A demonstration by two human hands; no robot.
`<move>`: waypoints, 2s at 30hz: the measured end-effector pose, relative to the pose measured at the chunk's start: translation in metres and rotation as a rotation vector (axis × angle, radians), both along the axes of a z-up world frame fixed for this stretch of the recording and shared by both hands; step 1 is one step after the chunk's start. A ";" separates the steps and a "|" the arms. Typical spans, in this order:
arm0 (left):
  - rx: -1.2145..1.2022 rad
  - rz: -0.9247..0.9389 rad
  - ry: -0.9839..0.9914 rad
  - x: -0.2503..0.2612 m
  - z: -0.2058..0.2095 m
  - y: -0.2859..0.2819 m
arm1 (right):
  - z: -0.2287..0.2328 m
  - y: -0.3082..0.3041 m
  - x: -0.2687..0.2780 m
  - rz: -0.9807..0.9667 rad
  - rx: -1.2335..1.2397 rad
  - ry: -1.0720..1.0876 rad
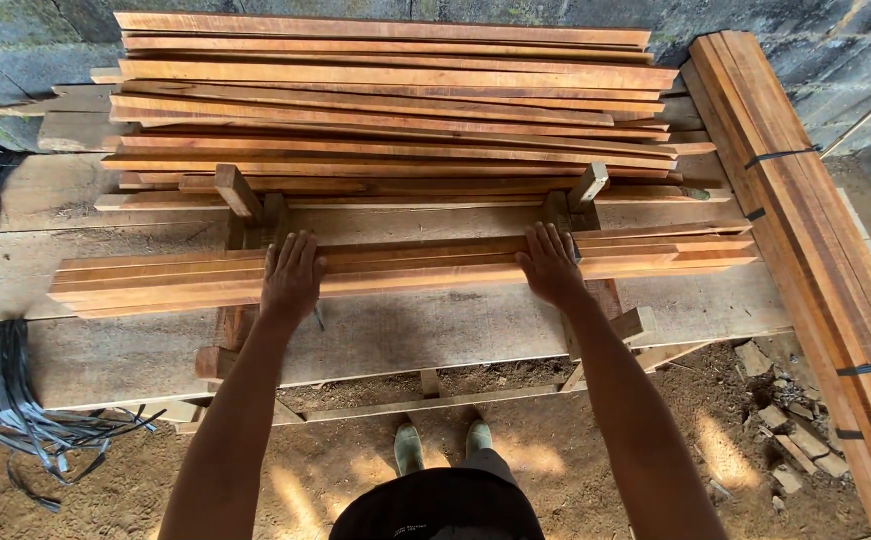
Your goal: Bundling long wooden slats together using plastic ties on a workbench.
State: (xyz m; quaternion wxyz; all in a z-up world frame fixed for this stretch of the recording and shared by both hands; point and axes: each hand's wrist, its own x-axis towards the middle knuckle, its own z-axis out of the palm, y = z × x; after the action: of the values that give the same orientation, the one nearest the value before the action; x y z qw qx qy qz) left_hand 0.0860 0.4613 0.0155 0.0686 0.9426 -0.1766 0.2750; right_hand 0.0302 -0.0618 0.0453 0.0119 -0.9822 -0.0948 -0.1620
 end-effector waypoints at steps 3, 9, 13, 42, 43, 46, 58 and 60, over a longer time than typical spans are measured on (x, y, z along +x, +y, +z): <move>0.083 0.053 -0.022 -0.013 0.004 -0.009 | 0.008 0.020 -0.016 -0.068 0.009 0.114; 0.051 -0.048 0.121 -0.026 0.007 -0.082 | 0.037 0.110 -0.019 0.067 0.088 0.251; -0.001 -0.146 0.174 -0.040 0.020 -0.151 | 0.028 0.177 -0.013 0.218 0.094 0.198; 0.240 -0.069 0.281 -0.010 0.043 0.004 | 0.040 0.008 -0.003 -0.029 0.102 0.323; 0.240 -0.068 0.281 -0.007 0.046 0.005 | 0.040 0.009 -0.002 -0.028 0.102 0.324; 0.187 -0.047 0.466 0.000 0.052 0.004 | 0.036 0.010 0.003 -0.037 0.104 0.369; 0.337 -0.013 0.571 0.023 0.032 0.003 | 0.051 0.019 0.017 -0.026 -0.052 0.443; 0.354 -0.026 0.530 0.023 0.030 0.002 | 0.053 0.019 0.015 -0.025 -0.081 0.444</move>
State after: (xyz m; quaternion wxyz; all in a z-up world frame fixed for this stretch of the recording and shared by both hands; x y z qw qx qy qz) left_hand 0.1094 0.4633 0.0457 -0.0495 0.9764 -0.2098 -0.0160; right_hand 0.0455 -0.0428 0.0986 -0.0087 -0.9945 -0.0840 0.0621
